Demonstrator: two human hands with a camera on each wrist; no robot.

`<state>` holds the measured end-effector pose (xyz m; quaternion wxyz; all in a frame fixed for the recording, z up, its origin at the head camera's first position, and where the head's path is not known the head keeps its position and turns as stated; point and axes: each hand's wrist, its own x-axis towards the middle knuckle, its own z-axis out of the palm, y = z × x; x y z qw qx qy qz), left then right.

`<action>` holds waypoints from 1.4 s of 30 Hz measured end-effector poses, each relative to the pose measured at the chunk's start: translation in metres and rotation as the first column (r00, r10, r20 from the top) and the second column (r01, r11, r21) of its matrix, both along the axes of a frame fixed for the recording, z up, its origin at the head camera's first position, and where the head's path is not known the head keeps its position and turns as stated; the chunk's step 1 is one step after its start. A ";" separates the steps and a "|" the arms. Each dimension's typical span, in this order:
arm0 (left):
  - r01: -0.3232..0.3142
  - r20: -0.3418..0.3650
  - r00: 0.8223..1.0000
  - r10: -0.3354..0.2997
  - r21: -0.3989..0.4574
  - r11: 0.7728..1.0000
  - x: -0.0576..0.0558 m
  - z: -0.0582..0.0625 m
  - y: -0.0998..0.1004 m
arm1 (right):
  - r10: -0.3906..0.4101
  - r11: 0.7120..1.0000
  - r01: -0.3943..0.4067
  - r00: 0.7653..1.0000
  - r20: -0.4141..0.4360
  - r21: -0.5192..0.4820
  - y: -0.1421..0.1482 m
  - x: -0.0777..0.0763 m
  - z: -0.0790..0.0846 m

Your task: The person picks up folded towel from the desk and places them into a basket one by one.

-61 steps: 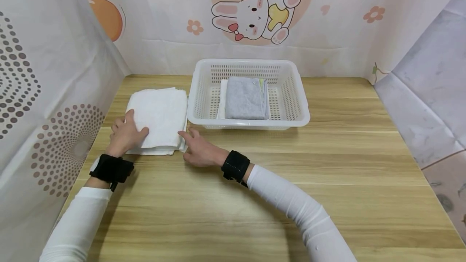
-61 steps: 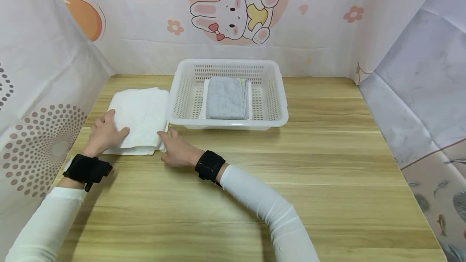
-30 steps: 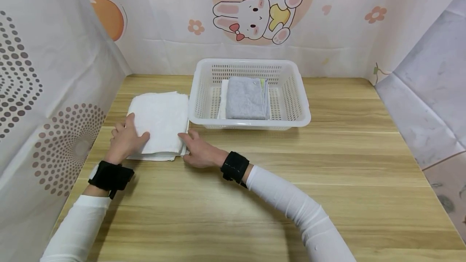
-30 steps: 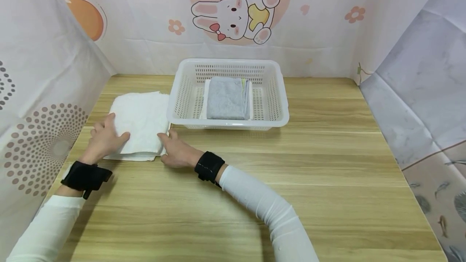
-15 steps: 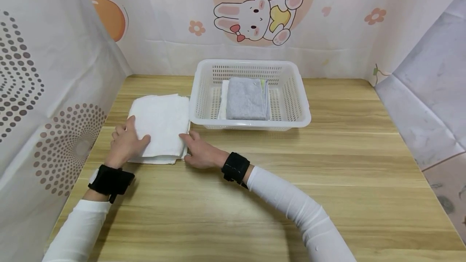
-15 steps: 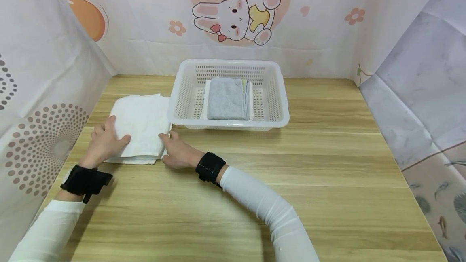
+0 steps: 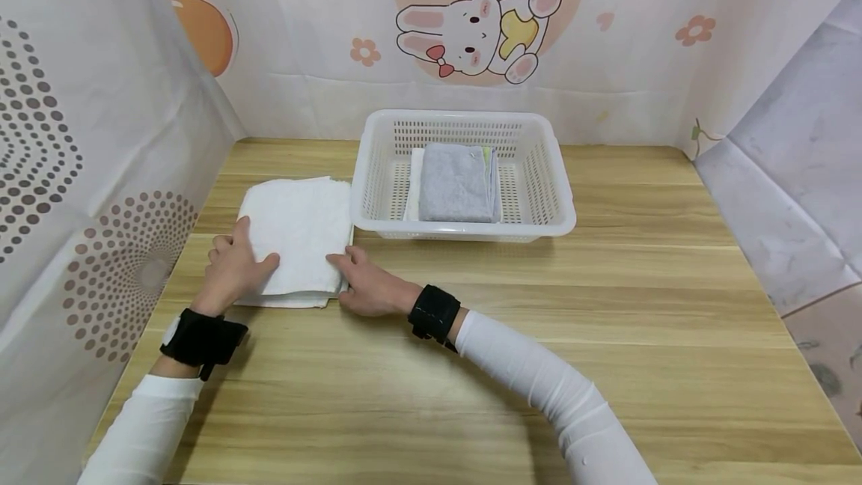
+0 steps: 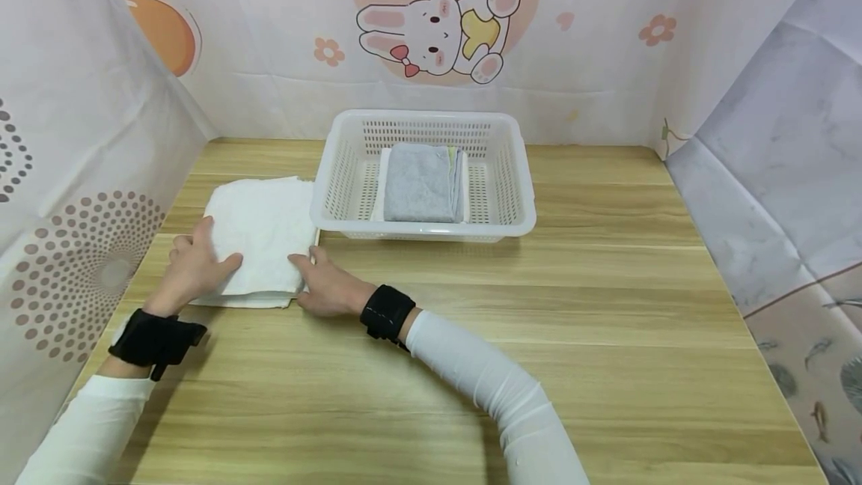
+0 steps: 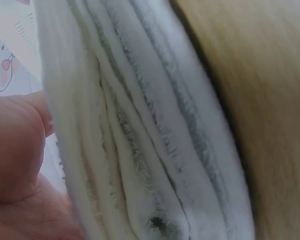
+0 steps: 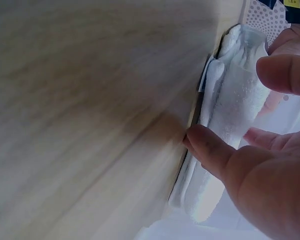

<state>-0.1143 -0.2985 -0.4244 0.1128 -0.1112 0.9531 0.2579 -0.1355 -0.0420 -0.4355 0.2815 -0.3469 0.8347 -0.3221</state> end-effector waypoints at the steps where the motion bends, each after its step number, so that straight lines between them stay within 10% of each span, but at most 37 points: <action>1: 0.001 0.003 1.000 -0.001 0.001 1.000 0.000 0.000 0.000 | 0.002 1.000 -0.002 1.000 0.000 0.003 0.000 0.000 0.000; 42: 0.059 0.040 0.998 -0.057 -0.048 0.997 -0.002 0.008 -0.013 | 0.063 0.998 -0.061 0.996 -0.067 0.020 0.003 0.008 0.000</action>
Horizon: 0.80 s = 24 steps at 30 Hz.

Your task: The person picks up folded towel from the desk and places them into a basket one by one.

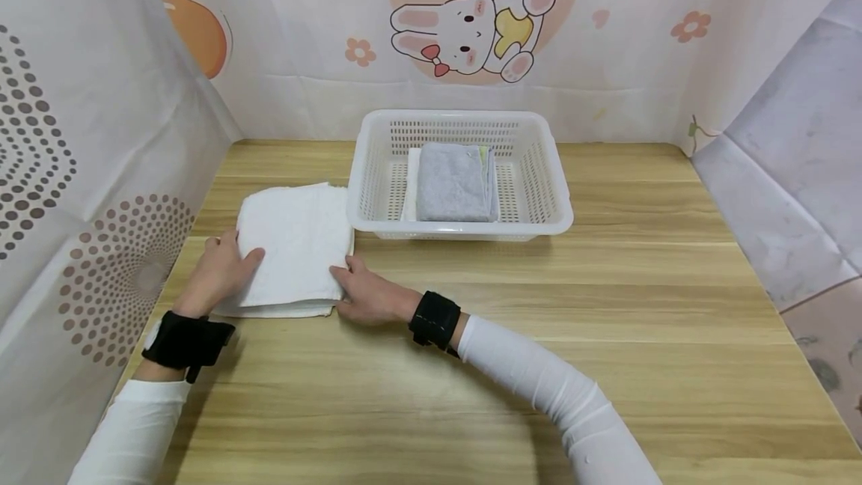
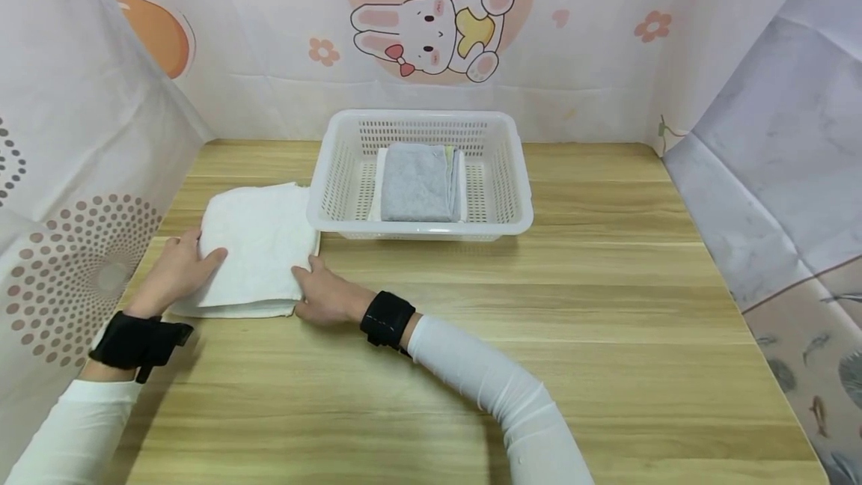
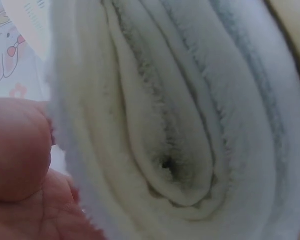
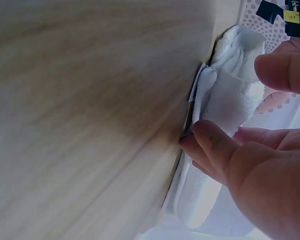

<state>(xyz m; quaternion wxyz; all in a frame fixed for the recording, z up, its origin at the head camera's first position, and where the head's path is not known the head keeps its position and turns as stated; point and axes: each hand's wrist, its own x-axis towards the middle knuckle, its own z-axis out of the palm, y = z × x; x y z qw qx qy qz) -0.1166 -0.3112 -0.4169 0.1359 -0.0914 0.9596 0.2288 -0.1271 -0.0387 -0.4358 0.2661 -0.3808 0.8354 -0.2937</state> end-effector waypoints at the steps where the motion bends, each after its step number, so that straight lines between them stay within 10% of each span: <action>1: 0.004 -0.002 1.000 -0.004 0.000 1.000 0.000 0.000 0.000 | 0.003 1.000 -0.003 1.000 -0.007 -0.002 0.000 0.000 0.000; 24: 0.036 0.033 0.999 -0.038 0.052 0.998 0.006 0.006 0.002 | -0.038 0.999 0.038 0.999 0.001 -0.028 0.007 0.009 0.004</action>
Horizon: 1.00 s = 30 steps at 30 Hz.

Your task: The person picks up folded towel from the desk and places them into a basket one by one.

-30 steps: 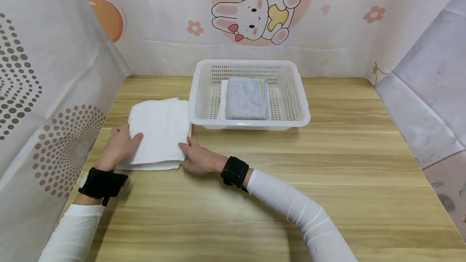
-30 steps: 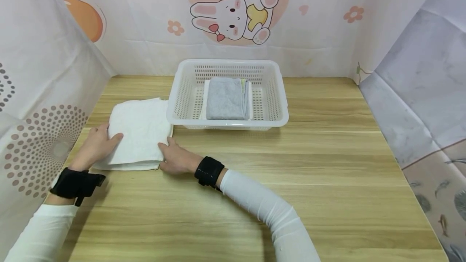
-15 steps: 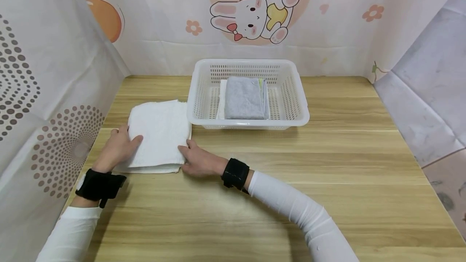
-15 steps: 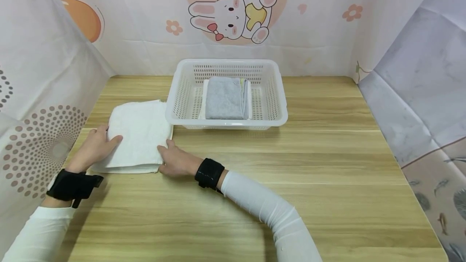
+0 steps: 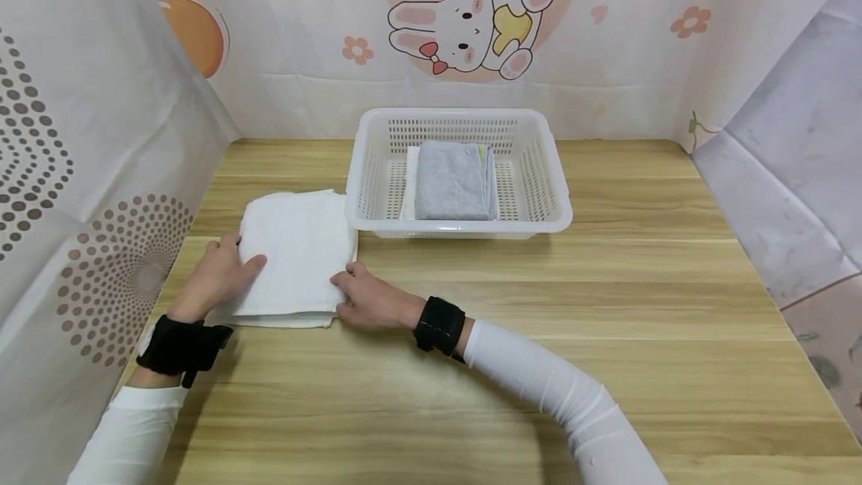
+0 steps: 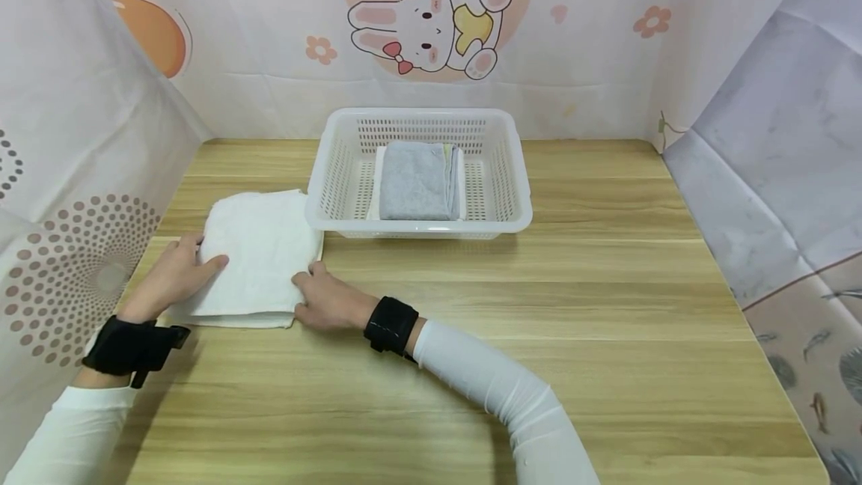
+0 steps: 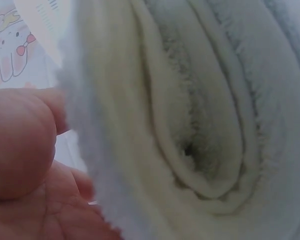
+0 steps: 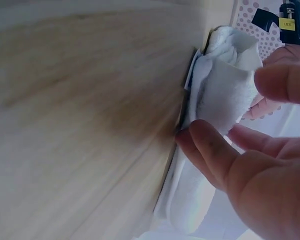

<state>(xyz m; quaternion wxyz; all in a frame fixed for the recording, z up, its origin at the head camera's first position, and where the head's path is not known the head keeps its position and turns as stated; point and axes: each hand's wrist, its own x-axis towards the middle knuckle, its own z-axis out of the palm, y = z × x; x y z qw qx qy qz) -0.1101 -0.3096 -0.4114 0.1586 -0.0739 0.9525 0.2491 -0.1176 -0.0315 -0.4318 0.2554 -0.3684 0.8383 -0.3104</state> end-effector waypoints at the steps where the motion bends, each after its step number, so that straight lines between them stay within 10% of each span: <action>1: 0.001 -0.001 1.000 -0.001 0.005 1.000 0.000 0.000 0.000 | -0.010 1.000 0.010 1.000 0.001 -0.013 0.000 0.000 -0.001; 12: 0.019 -0.010 1.000 -0.018 0.039 0.999 0.006 -0.001 0.004 | -0.135 0.972 0.123 0.990 -0.045 -0.200 -0.001 -0.006 -0.009; 30: 0.021 -0.028 0.999 -0.018 0.080 0.997 0.014 0.000 0.003 | -0.338 0.874 0.383 0.921 0.193 -0.298 -0.002 -0.005 -0.015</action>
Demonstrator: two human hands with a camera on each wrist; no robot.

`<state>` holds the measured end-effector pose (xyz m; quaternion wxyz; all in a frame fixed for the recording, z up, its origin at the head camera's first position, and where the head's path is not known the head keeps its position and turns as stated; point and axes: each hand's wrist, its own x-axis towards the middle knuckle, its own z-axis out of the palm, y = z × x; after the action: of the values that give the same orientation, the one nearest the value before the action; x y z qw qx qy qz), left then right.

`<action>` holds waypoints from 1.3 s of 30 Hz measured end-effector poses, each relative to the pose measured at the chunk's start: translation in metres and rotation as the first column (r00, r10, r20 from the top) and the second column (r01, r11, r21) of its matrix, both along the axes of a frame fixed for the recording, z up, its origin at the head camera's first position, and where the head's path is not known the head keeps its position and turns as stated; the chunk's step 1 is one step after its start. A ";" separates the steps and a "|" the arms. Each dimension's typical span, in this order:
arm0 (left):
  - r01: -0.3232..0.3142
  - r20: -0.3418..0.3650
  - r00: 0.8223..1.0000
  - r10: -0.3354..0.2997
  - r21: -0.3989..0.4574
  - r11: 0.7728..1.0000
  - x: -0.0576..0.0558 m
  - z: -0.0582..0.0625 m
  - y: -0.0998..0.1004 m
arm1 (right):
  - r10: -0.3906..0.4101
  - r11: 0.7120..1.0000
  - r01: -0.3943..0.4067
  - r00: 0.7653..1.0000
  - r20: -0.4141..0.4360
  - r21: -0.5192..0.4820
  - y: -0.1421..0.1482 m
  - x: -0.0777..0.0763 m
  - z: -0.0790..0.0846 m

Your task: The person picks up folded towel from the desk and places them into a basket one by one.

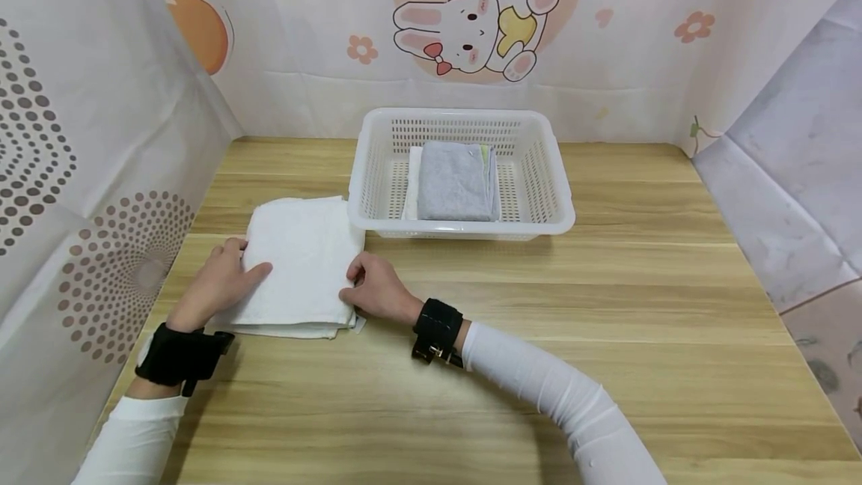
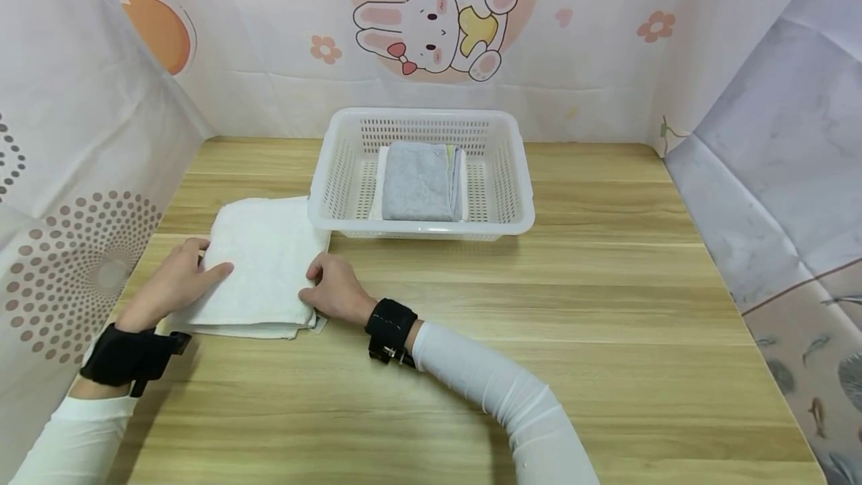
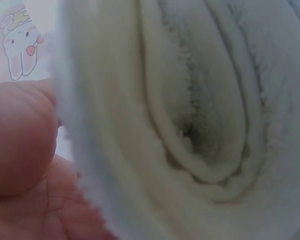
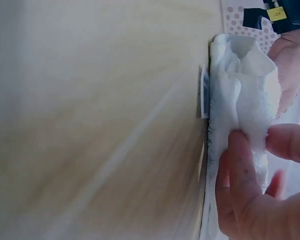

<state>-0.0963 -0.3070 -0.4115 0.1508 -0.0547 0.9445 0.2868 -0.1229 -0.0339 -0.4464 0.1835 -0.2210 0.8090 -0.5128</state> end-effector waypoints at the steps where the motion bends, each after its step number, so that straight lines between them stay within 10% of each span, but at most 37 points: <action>1: 0.000 0.002 1.000 0.000 0.001 1.000 0.000 0.000 0.000 | -0.010 1.000 0.010 1.000 0.008 -0.004 0.000 0.000 0.000; 8: -0.022 0.033 0.999 0.022 -0.001 1.000 0.002 0.000 0.001 | -0.092 0.995 0.095 0.991 0.102 -0.023 -0.001 0.003 0.000; 14: -0.023 0.063 0.998 0.022 0.010 1.000 0.003 -0.001 0.000 | -0.182 0.963 0.239 0.917 0.354 -0.124 -0.005 0.004 -0.004; 23: -0.042 0.119 0.992 0.036 0.047 0.998 0.003 0.000 -0.001 | -0.134 0.943 0.258 0.872 0.471 -0.209 -0.005 0.002 -0.007; 33: -0.030 0.158 0.987 0.017 0.082 0.996 0.002 -0.001 -0.002 | -0.103 0.909 0.329 0.771 0.629 -0.254 -0.003 0.001 0.000; 39: -0.008 0.161 0.987 -0.004 0.074 0.997 0.002 -0.001 -0.003 | -0.072 0.909 0.311 0.772 0.632 -0.277 -0.001 0.000 0.000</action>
<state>-0.0940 -0.3095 -0.4126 0.2284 -0.0731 0.9177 0.3167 -0.1226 -0.0352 -0.4462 0.3349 0.0106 0.6149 -0.7139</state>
